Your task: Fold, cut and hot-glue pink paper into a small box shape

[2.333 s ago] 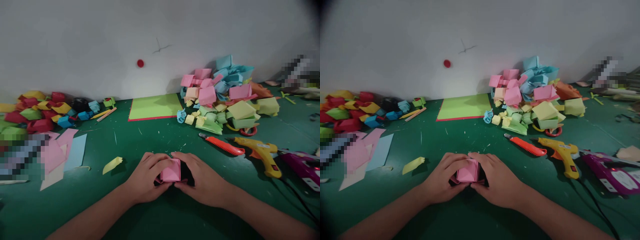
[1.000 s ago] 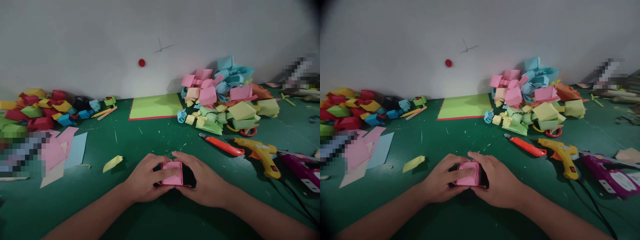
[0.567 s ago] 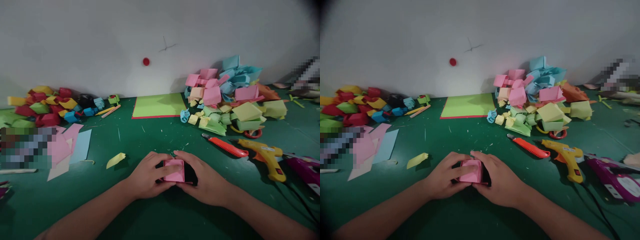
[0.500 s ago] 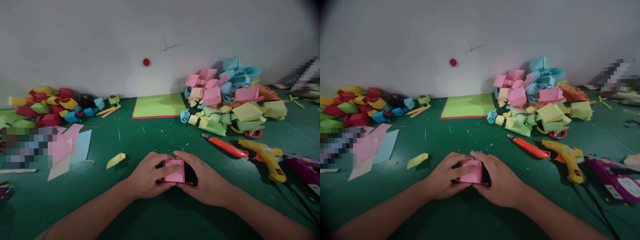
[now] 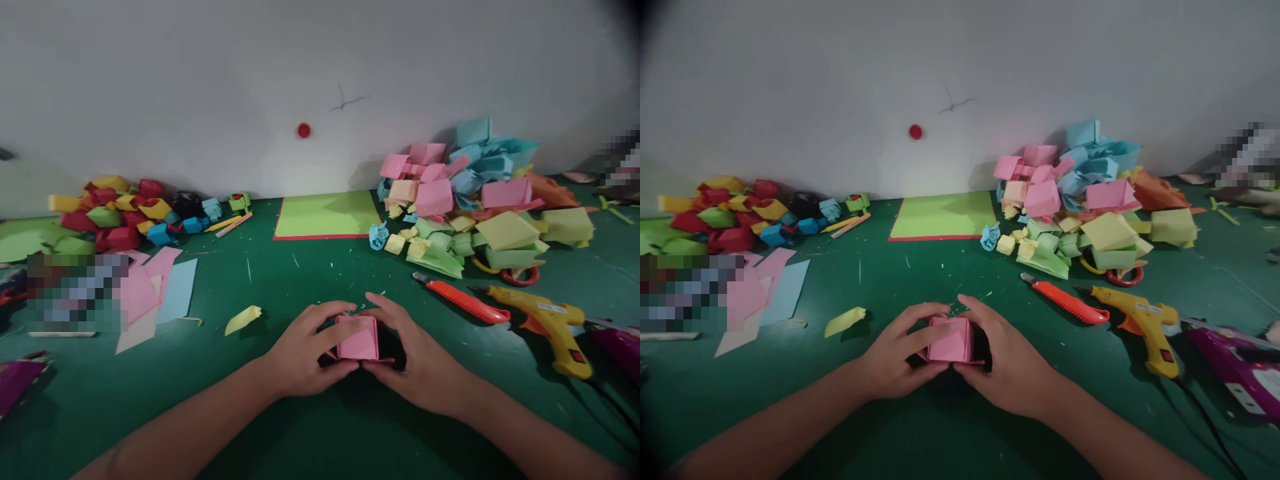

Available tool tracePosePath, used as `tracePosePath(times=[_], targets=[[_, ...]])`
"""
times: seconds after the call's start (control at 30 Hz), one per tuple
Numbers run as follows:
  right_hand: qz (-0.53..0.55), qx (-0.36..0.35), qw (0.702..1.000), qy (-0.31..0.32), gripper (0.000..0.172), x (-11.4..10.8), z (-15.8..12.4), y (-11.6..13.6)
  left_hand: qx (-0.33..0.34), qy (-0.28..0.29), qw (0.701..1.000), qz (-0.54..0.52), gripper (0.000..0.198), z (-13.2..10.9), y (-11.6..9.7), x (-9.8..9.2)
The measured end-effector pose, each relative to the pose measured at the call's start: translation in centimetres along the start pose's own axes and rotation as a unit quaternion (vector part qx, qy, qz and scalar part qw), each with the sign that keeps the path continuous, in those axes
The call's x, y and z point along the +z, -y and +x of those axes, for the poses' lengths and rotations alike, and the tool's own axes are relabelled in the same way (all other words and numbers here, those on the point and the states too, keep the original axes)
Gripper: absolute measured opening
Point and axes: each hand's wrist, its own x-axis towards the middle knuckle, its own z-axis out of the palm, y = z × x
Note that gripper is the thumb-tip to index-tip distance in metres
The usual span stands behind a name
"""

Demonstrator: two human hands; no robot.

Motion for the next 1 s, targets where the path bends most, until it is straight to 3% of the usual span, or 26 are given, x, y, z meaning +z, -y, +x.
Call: tracePosePath(times=[0.23, 0.53, 0.63, 0.73, 0.83, 0.87, 0.93, 1.0], targets=[[-0.014, -0.03, 0.999, -0.036, 0.071, 0.2, 0.0, -0.2, -0.024, -0.024, 0.999, -0.043, 0.058, -0.3, -0.1, 0.1], [0.045, -0.007, 0.999, -0.029, 0.075, 0.2, 0.8, -0.4, -0.027, -0.072, 0.996, -0.034, 0.05, 0.3, -0.4, -0.4], [0.077, 0.026, 0.996, -0.025, 0.076, 0.1, 1.2, -0.5, -0.009, -0.116, 0.993, 0.029, 0.03, 0.7, -0.5, -2.1], [0.083, 0.058, 0.994, -0.029, 0.074, -0.1, 1.5, -0.7, -0.028, -0.203, 0.976, 0.073, 0.02, 0.3, 0.1, -5.5], [0.062, 0.07, 0.995, -0.035, 0.075, -0.3, 1.6, -1.0, -0.076, -0.31, 0.93, 0.18, 0.011, -1.8, 1.8, -10.1], [0.059, 0.072, 0.995, -0.032, 0.077, -0.3, 1.7, -1.1, -0.11, -0.315, 0.912, 0.239, 0.008, -3.0, 2.6, -11.7], [0.062, 0.073, 0.995, -0.025, 0.082, -0.4, 1.7, -1.2, -0.245, -0.334, 0.843, 0.343, 0.009, -5.8, 4.3, -14.7], [0.066, 0.065, 0.995, -0.026, 0.086, -0.5, 1.8, -1.3, -0.438, -0.313, 0.76, 0.365, 0.026, -9.2, 5.8, -17.3]])
